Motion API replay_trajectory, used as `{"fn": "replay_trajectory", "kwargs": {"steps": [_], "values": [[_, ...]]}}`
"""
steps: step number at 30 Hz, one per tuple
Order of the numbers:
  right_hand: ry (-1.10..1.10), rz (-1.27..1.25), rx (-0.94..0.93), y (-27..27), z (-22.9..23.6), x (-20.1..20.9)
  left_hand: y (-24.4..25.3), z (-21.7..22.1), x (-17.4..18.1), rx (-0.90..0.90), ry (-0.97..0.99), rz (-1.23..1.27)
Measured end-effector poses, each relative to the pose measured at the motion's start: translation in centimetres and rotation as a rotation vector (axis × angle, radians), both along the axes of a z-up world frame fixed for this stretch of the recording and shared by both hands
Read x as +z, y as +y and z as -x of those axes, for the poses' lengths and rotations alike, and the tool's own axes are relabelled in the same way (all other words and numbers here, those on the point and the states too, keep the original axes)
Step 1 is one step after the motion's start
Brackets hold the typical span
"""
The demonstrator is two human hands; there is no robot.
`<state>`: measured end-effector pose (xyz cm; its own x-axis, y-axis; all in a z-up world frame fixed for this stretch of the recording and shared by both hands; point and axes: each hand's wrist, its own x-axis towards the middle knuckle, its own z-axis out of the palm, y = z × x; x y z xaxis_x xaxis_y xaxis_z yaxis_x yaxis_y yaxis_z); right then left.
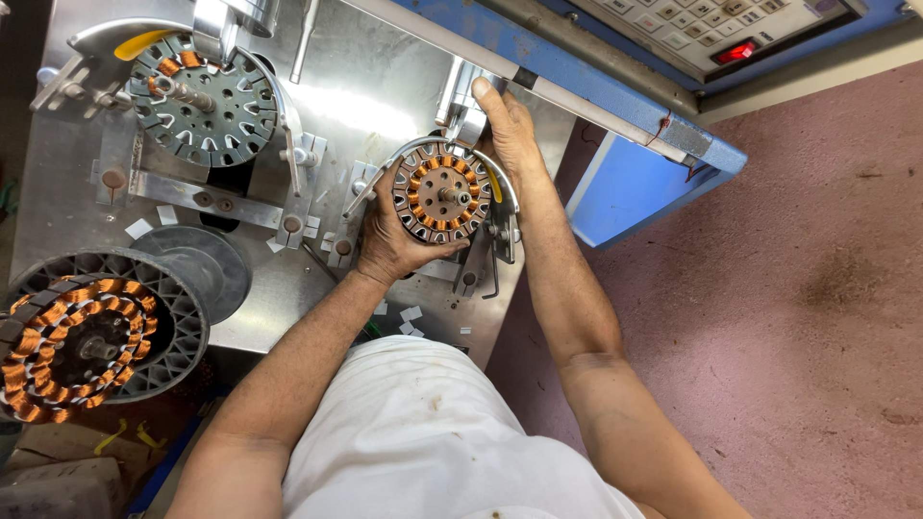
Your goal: The person inserts small white insulating pieces into the slots of a motor stator using a green-handled screwdriver. They then place the stator into a machine, adjust it, and remove it to continue inserting more pieces.
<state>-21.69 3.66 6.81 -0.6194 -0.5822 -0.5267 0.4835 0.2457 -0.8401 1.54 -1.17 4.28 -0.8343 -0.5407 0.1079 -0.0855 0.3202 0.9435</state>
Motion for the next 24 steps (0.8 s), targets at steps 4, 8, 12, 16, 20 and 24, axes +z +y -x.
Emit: {"fn": "replay_trajectory", "kwargs": {"steps": [4, 8, 12, 16, 20, 24], "values": [[0.008, 0.07, 0.03, 0.3, 0.2, -0.5, -0.1, 0.0, 0.1, 0.002, -0.013, -0.01], [0.06, 0.028, 0.083, 0.4, 0.7, -0.9, -0.1, -0.1, 0.1, 0.003, 0.021, 0.01], [0.074, -0.004, 0.06, 0.4, 0.3, -0.5, 0.0, -0.1, 0.2, 0.015, -0.013, 0.015], [-0.005, 0.063, 0.043, 0.3, -0.1, 0.4, 0.2, 0.0, 0.1, 0.045, 0.039, 0.049], [-0.013, 0.085, 0.02, 0.1, -0.4, 0.8, 0.5, 0.0, -0.3, 0.07, 0.05, 0.082], [-0.008, 0.1, 0.007, 0.1, -0.6, 0.9, 0.7, 0.0, -0.8, 0.072, 0.067, 0.102]]}}
